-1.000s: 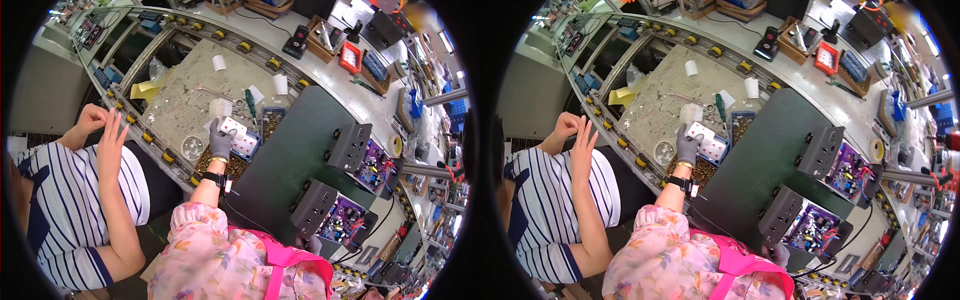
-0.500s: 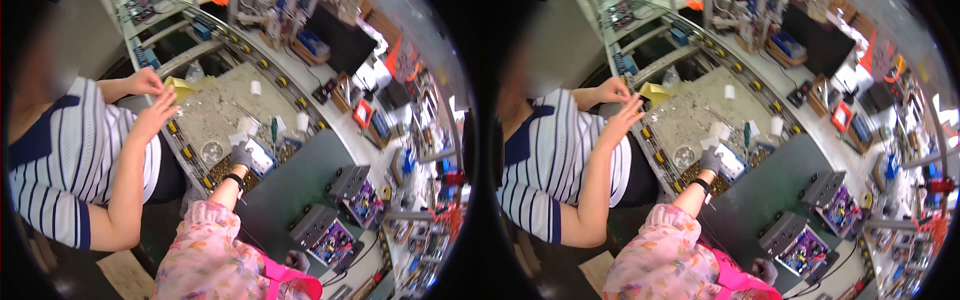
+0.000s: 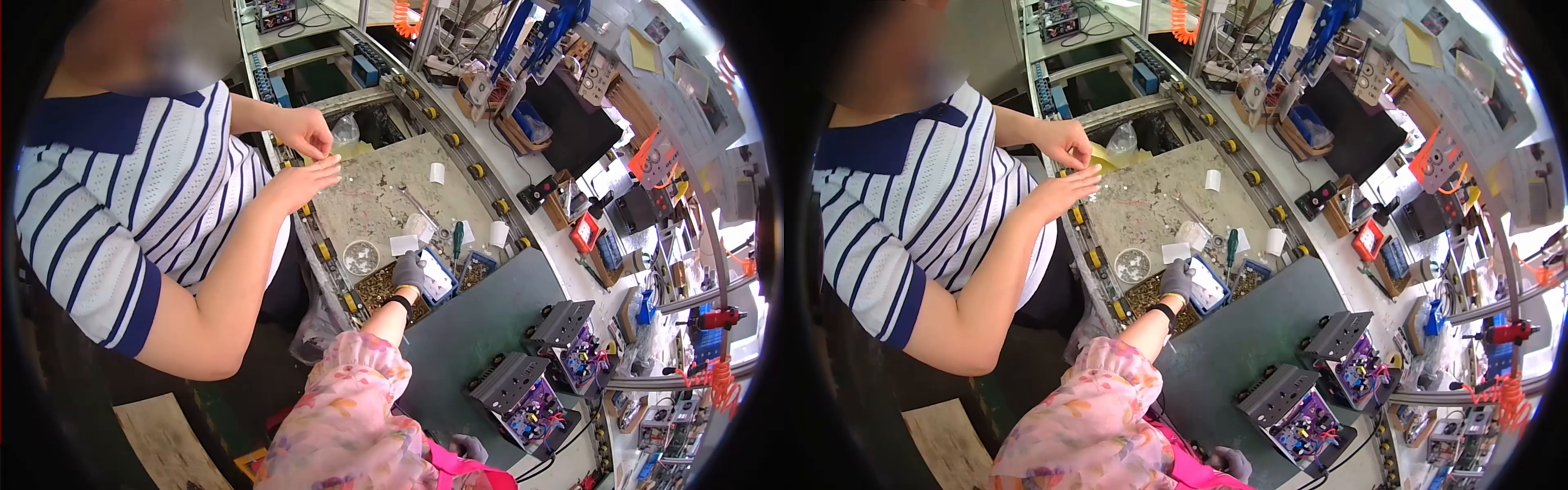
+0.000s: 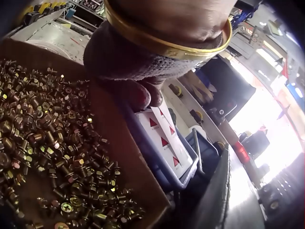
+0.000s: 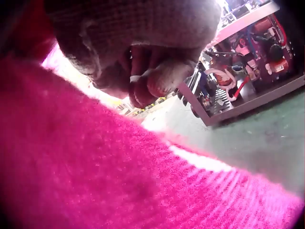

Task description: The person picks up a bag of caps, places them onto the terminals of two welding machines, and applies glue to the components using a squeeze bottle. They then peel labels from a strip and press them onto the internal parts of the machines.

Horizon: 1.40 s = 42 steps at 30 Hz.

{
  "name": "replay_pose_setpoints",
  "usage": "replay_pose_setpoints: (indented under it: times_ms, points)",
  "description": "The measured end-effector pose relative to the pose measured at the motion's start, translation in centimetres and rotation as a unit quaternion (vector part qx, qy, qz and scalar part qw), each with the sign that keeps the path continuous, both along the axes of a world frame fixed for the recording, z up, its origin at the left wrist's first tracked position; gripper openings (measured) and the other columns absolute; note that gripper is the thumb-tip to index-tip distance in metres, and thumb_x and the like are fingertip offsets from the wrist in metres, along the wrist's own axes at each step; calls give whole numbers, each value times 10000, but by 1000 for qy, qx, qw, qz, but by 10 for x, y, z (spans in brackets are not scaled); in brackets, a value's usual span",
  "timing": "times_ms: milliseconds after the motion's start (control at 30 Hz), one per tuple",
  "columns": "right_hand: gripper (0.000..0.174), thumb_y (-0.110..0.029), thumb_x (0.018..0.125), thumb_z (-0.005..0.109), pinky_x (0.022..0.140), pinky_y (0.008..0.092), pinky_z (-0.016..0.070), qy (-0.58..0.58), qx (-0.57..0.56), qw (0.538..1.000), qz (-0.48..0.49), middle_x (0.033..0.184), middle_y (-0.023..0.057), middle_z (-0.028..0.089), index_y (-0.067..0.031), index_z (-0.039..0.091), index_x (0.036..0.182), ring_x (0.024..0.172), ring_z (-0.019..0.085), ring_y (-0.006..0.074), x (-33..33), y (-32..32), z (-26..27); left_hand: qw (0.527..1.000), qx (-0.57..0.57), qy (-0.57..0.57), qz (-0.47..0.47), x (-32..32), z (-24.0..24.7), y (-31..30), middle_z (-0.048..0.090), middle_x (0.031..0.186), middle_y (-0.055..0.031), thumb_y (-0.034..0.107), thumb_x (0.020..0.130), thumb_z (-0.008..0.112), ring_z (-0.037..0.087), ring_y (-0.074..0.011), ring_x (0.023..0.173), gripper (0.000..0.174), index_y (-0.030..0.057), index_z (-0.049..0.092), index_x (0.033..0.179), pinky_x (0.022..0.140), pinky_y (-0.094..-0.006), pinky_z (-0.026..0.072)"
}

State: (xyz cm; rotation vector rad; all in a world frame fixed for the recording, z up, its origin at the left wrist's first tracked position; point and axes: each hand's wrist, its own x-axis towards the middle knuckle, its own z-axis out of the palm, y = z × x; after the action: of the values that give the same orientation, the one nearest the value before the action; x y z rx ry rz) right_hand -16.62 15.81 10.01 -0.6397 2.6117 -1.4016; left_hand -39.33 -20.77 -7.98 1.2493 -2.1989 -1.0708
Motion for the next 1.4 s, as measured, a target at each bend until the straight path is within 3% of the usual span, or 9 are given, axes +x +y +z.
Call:
replay_pose_setpoints:
  times_ms: [267, 300, 400, 533, 567, 733, 833, 1267, 1400]
  points:
    - [157, -73, 710, 692, 457, 214, 359, 62, -33, 998, 4, 613, 11, 552, -47, 644, 857, 506, 513, 77, 14, -12, -7, 986, 98, 137, -5, 10, 19, -10, 606, 740, -158, 120, 818, 659, 609, -327, 720, 186, 48, 502, 888, 682, -428, 475]
    - [158, -70, 713, 692, 458, 215, 362, 33, -47, 998, 8, 617, 12, 553, -45, 643, 862, 509, 516, 77, 14, -11, -4, 986, 47, 158, -5, 11, 13, -14, 600, 710, -115, 71, 823, 654, 593, -244, 588, 161, 51, 506, 885, 549, -387, 469]
    - [164, -38, 708, 699, 471, 218, 387, 42, -59, 996, 54, 633, 17, 559, -44, 639, 861, 520, 523, 85, 11, -4, -15, 956, 244, 159, -20, 30, 23, -17, 630, 743, -109, 67, 824, 649, 605, -216, 616, 145, 34, 535, 908, 543, -392, 471]
    - [235, -193, 728, 681, 555, 314, 445, 6, -60, 989, 135, 662, 66, 579, -34, 633, 894, 579, 574, 215, 8, -5, 26, 940, 297, 149, -82, 75, 32, -15, 630, 695, -50, 45, 856, 597, 530, -139, 449, 141, 36, 621, 994, 391, -304, 419]
    - [215, -167, 727, 678, 556, 323, 451, 108, -31, 992, 54, 674, 77, 586, -35, 633, 891, 593, 585, 228, 22, -13, 25, 933, 337, 92, -82, 81, 23, -20, 637, 706, -46, 52, 855, 601, 536, -129, 486, 139, 31, 638, 987, 433, -303, 435]
    - [206, -84, 698, 697, 568, 381, 489, 104, 38, 993, 37, 731, 116, 624, -64, 638, 895, 647, 621, 294, 40, -1, 8, 953, 295, -7, -71, 93, 9, -22, 681, 856, -131, 130, 854, 631, 662, -242, 807, 129, 59, 638, 962, 717, -372, 498]
    - [202, -102, 707, 691, 586, 385, 490, 95, 71, 993, 19, 748, 116, 628, -80, 640, 901, 665, 624, 301, 47, 0, 16, 988, 75, -75, -115, 95, -12, -24, 660, 948, -183, 299, 872, 592, 630, -361, 910, 219, 110, 630, 975, 791, -448, 474]
    - [221, -47, 680, 690, 545, 375, 473, 94, 50, 994, 31, 698, 109, 606, -68, 624, 890, 613, 607, 302, 54, 5, 15, 991, -14, -89, -101, 108, 9, -37, 650, 895, -225, 371, 889, 535, 612, -424, 877, 348, 41, 636, 938, 765, -464, 480]
    - [187, -27, 700, 681, 547, 358, 477, 79, 35, 995, 49, 702, 111, 609, -63, 628, 876, 612, 610, 285, 51, 7, 13, 991, 68, -26, -110, 113, 6, -39, 642, 732, -168, 353, 877, 616, 660, -280, 721, 344, 10, 620, 859, 671, -424, 497]
